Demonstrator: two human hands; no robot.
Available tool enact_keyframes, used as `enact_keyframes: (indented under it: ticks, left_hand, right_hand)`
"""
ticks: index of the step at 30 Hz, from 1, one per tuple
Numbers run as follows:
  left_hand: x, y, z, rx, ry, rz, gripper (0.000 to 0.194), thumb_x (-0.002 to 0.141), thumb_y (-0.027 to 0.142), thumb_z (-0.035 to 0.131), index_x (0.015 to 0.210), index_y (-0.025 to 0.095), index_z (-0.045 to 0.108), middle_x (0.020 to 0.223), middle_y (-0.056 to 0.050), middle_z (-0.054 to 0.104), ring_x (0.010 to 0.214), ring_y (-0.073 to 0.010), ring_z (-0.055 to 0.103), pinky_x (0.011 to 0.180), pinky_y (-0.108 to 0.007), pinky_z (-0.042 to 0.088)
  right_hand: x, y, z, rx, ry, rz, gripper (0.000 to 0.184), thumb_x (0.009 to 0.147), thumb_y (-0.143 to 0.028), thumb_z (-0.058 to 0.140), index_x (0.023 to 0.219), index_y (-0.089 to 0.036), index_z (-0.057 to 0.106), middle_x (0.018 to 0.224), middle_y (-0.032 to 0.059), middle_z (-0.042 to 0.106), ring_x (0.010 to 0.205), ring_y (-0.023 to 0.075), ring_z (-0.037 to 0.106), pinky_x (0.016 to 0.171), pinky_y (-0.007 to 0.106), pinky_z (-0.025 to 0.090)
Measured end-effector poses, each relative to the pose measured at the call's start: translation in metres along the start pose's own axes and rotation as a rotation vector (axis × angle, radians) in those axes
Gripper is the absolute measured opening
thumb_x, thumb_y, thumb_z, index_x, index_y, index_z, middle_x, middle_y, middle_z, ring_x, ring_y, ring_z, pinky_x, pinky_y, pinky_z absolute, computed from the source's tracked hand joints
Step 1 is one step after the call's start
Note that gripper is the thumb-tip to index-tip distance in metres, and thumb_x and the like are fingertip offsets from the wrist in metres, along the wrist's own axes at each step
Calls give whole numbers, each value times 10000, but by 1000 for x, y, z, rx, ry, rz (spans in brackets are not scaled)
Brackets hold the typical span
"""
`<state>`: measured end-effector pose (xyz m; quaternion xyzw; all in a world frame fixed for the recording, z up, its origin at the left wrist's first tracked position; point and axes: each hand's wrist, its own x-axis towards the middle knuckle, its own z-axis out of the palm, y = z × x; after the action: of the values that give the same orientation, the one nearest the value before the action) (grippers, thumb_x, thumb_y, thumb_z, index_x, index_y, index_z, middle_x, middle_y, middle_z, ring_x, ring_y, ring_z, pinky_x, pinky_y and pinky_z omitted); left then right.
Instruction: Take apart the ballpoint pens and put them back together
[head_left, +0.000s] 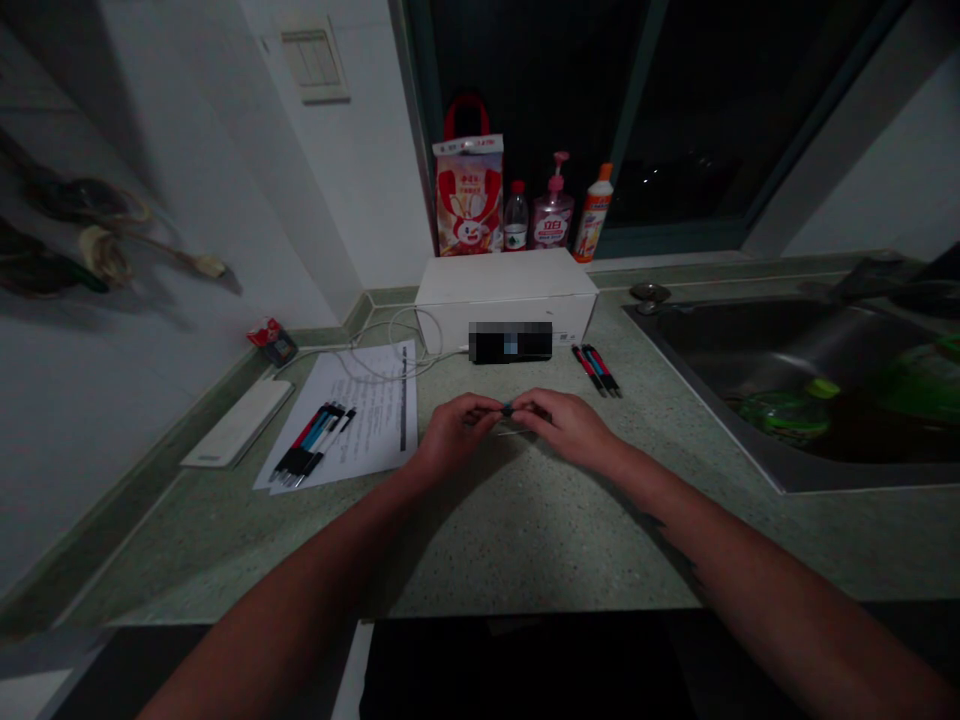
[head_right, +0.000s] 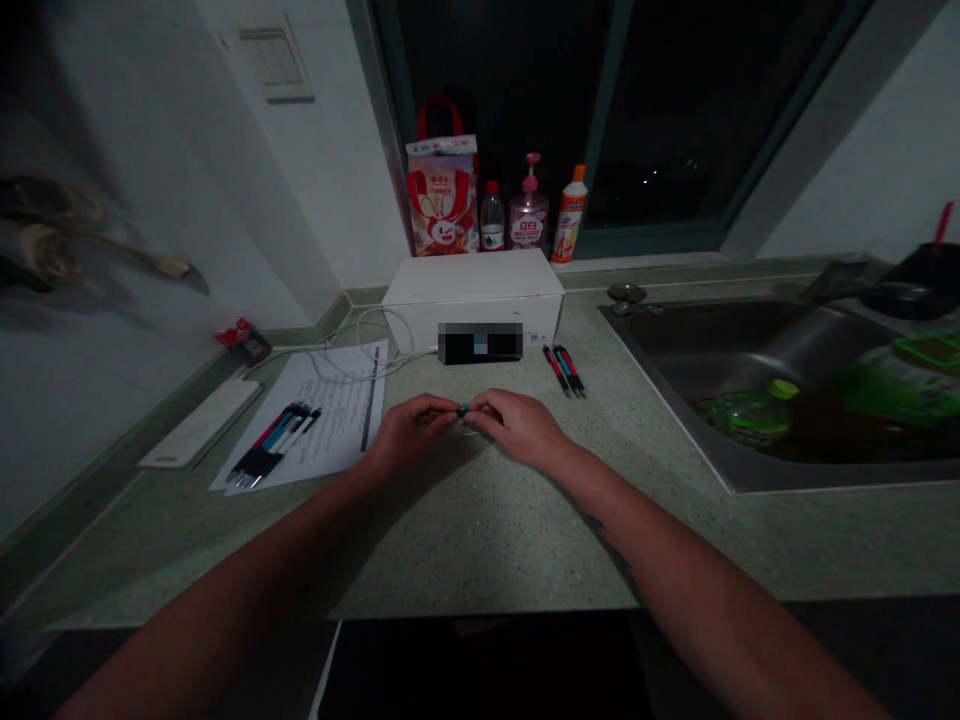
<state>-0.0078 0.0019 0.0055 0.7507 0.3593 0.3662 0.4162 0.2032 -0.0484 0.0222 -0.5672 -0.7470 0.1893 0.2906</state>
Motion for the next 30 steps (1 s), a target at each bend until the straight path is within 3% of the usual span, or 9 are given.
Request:
enact_keyframes:
  ticks: [3, 5, 7, 11, 14, 19, 21, 26, 30]
  left_hand:
    - [0, -2, 1, 2, 8, -2, 115, 880, 229, 682, 961, 169, 738, 951, -78, 778, 857, -188, 734, 845, -367, 612]
    - [0, -2, 1, 9, 13, 2, 114, 884, 236, 681, 957, 171, 739, 946, -75, 777, 851, -186, 732, 843, -366, 610]
    - [0, -1, 1, 2, 7, 10, 116, 884, 240, 681, 958, 173, 740, 946, -70, 776, 852, -184, 732, 846, -363, 608]
    - [0, 2, -1, -29, -2, 23, 104, 878, 238, 684, 943, 187, 748, 940, -63, 775, 850, -185, 731, 845, -354, 604]
    - [0, 2, -1, -20, -5, 18, 96, 871, 243, 694, 926, 192, 755, 925, -63, 774, 839, -187, 725, 840, -357, 600]
    - [0, 0, 0, 64, -13, -3, 106, 866, 221, 683, 931, 176, 754, 914, -66, 768, 816, -181, 712, 806, -352, 587]
    - [-2, 3, 0, 159, -62, 22, 105, 856, 215, 679, 920, 194, 760, 888, -55, 759, 796, -180, 696, 782, -345, 575]
    - [-7, 13, 1, 404, -243, 169, 121, 794, 195, 692, 867, 250, 771, 837, -35, 725, 812, -200, 650, 804, -364, 539]
    - [-6, 10, 1, 429, -289, 198, 92, 785, 212, 702, 851, 239, 761, 829, -37, 714, 829, -209, 634, 815, -369, 522]
  right_hand:
    - [0, -1, -1, 5, 26, 0, 230, 888, -341, 706, 1081, -223, 667, 929, 34, 724, 772, 178, 640, 694, 295, 432]
    - [0, -1, -1, -14, 7, -22, 142, 952, -339, 615, 988, -218, 683, 879, 36, 718, 781, 184, 640, 711, 305, 431]
    - [0, -1, -1, -14, -9, -27, 173, 978, -348, 570, 971, -226, 693, 888, 38, 723, 804, 189, 648, 726, 309, 433]
    - [-1, -1, -2, -7, 17, -21, 190, 906, -348, 677, 1058, -234, 683, 922, 29, 725, 794, 186, 642, 712, 302, 431]
    - [-1, -2, -3, -25, -11, -55, 149, 967, -337, 591, 976, -225, 691, 870, 26, 719, 784, 183, 636, 707, 300, 417]
    - [1, -3, -5, -131, -69, -34, 340, 1037, -349, 457, 816, -212, 677, 827, 46, 705, 776, 189, 636, 694, 309, 399]
    - [2, -2, -5, -173, -61, -9, 329, 1030, -346, 470, 815, -214, 681, 854, 54, 709, 787, 192, 634, 687, 312, 394]
    - [1, 4, -4, -249, -117, 12, 60, 896, -250, 648, 880, -232, 703, 916, 32, 694, 775, 172, 622, 661, 294, 385]
    - [0, 6, -2, -307, -147, -14, 79, 884, -207, 627, 845, -225, 694, 902, 38, 676, 776, 177, 608, 662, 292, 383]
